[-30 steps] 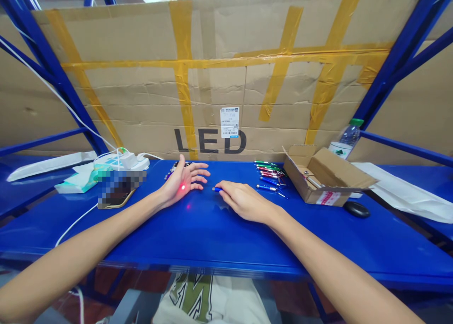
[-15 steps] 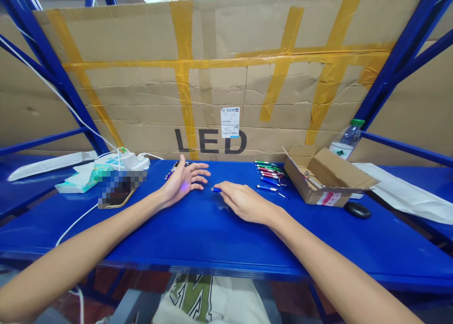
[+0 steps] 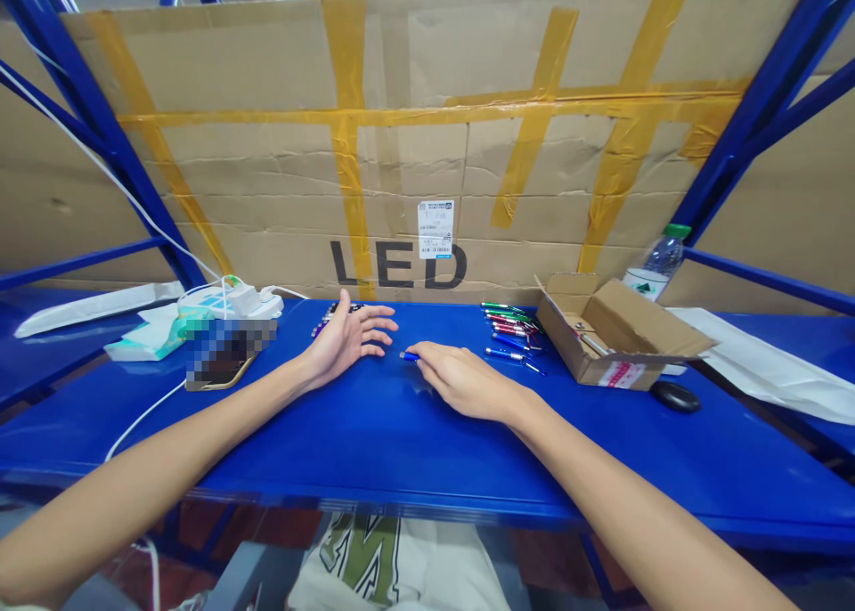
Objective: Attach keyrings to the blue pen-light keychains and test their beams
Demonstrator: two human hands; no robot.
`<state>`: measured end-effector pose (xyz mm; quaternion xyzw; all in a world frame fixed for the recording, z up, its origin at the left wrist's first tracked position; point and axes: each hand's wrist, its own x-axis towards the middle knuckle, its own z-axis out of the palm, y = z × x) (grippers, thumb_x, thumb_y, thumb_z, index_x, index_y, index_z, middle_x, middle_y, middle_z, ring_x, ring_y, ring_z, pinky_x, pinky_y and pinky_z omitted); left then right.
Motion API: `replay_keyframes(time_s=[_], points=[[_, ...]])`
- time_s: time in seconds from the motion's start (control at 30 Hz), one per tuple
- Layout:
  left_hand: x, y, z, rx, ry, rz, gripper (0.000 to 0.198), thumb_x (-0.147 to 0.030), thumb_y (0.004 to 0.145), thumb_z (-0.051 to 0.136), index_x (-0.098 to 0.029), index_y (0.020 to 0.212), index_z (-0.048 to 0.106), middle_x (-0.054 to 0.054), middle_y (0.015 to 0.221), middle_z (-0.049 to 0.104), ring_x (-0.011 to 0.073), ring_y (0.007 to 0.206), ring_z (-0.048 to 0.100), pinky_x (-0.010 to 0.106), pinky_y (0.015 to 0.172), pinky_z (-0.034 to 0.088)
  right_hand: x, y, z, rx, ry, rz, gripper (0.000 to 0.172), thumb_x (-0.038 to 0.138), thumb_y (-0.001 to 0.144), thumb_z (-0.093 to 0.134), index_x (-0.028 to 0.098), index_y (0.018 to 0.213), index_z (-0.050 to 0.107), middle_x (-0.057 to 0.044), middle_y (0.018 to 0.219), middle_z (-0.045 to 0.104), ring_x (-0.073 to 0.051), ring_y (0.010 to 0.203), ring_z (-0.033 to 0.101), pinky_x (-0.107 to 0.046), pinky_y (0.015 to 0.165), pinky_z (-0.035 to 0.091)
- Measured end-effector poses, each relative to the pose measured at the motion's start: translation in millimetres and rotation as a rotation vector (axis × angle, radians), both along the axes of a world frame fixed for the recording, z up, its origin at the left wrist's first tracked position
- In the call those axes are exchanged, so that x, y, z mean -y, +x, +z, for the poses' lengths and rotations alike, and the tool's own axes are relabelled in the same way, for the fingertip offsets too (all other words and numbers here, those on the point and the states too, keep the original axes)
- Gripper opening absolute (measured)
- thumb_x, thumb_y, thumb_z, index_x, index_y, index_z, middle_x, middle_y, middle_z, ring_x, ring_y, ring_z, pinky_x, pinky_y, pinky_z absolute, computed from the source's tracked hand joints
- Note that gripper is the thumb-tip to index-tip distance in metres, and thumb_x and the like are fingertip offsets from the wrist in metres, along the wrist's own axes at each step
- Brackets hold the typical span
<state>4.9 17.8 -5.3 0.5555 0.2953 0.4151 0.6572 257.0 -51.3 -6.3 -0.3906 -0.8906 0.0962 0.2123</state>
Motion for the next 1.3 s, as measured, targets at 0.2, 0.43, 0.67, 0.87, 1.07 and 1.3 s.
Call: replay_keyframes(time_s=[0.2,0.43,0.67,0.87,1.07,1.3], points=[[-0.6,-0.6,-0.1,0.003,-0.002,-0.011,0.085,-0.085,0.1,0.027,-0.016,0.125,0.07,0.016,0.118,0.073,0.0225,0.093,0.069,0.029,0.075,0.056,0.9,-0.6,1.5,0.006,-0.023,-0.018,0.038,0.036,0.115,0.037,0.024,0.142,0.061,-0.012,0.136,0.074,-0.031,0.121,0.072,-0.051,0.105,0.057],[-1.9,-1.2,-1.2,0.003,0.0,-0.011,0.086,-0.086,0.1,0.028,-0.016,0.126,0.071,0.016,0.117,0.073,0.0227,0.092,0.069,0.03,0.074,0.057,-1.8,0.8,-2.8,0.006,-0.011,0.0,0.038,0.035,0.115,0.037,0.024,0.142,0.061,-0.012,0.133,0.075,-0.03,0.117,0.073,-0.049,0.101,0.059],[0.0,-0.2,-1.0,-0.004,-0.001,0.008,0.087,-0.086,0.099,0.028,-0.015,0.125,0.071,0.018,0.117,0.073,0.0241,0.094,0.069,0.031,0.074,0.057,-1.1,0.3,-1.2,0.009,-0.017,0.007,0.037,0.036,0.116,0.034,0.024,0.142,0.058,-0.011,0.13,0.075,-0.029,0.114,0.074,-0.047,0.099,0.058],[1.0,0.4,-0.1,0.002,-0.009,-0.001,0.087,-0.087,0.099,0.028,-0.015,0.125,0.07,0.017,0.116,0.073,0.0236,0.093,0.069,0.031,0.074,0.056,-1.6,0.4,-2.3,0.01,-0.016,0.015,0.036,0.037,0.116,0.034,0.025,0.14,0.058,-0.011,0.127,0.076,-0.028,0.111,0.074,-0.046,0.097,0.058],[0.9,0.2,-0.1,-0.005,-0.008,-0.004,0.088,-0.086,0.099,0.028,-0.014,0.126,0.07,0.017,0.116,0.073,0.023,0.092,0.069,0.03,0.074,0.056,-1.6,0.9,-2.7,0.011,-0.036,0.013,0.037,0.037,0.116,0.034,0.024,0.141,0.057,-0.012,0.129,0.074,-0.029,0.113,0.073,-0.047,0.098,0.057],[0.6,-0.7,-0.4,-0.014,0.007,-0.024,0.087,-0.087,0.099,0.026,-0.016,0.126,0.068,0.015,0.117,0.072,0.0221,0.094,0.068,0.03,0.075,0.056,1.0,-1.7,0.9,0.028,-0.081,-0.017,0.038,0.04,0.116,0.034,0.023,0.142,0.055,-0.013,0.14,0.07,-0.029,0.124,0.069,-0.046,0.105,0.052]])
